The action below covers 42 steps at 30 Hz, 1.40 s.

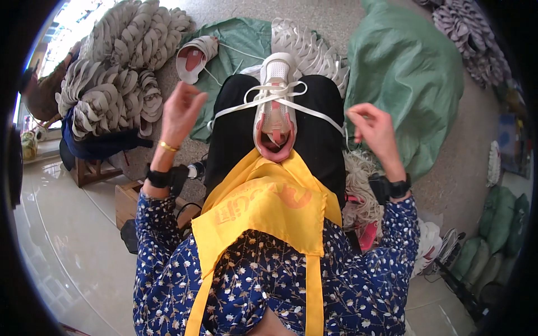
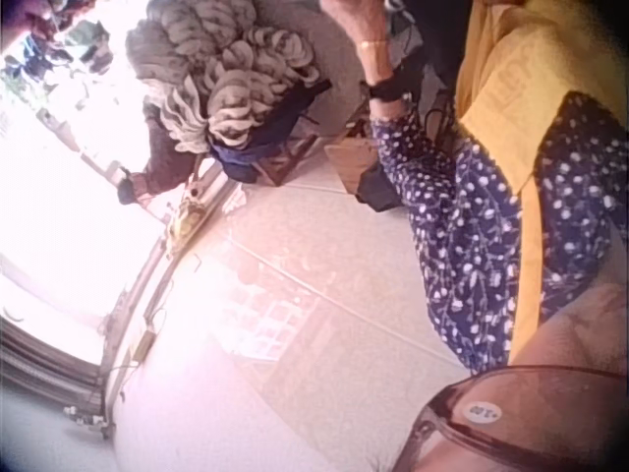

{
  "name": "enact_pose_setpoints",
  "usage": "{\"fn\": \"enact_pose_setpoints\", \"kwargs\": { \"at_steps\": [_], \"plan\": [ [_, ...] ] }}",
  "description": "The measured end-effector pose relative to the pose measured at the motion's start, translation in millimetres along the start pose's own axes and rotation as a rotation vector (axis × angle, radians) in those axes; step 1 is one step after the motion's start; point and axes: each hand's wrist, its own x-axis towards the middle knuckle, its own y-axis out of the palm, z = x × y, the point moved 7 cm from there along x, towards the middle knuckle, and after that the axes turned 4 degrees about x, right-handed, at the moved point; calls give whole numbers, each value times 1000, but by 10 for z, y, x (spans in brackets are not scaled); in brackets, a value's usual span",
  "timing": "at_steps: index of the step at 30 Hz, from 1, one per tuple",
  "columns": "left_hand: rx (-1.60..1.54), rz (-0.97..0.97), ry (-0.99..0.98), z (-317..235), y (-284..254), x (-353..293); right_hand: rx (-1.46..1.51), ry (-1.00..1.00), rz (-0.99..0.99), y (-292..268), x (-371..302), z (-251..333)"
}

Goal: The person sits on the floor and laces a white sneaker held on their lap. They thread the laces through the eyelets, pull them tight, and tie a knot, repeating the process to secure the shoe.

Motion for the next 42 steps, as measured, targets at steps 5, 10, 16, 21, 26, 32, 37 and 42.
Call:
{"fn": "enact_pose_setpoints", "kwargs": {
  "at_steps": [5,10,16,21,26,32,37,42],
  "plan": [
    [111,50,378,-708,621,58,129,7,107,780,255,333],
    [58,131,427,-651,804,152,-5,17,152,979,354,403],
    [-560,564,140,-579,797,235,-163,-49,194,1034,381,382],
    [-995,678,12,-580,964,210,-159,-77,181,909,270,425],
    [-889,692,-107,-501,1143,153,-108,-10,165,563,7,381],
    [-277,442,244,-578,1188,155,-25,185,138,73,-361,114],
    [-205,307,298,-746,1070,120,-15,245,114,-201,-549,-105],
    [-263,314,227,-713,1105,113,-24,262,117,-233,-573,-210]
  ]
}}
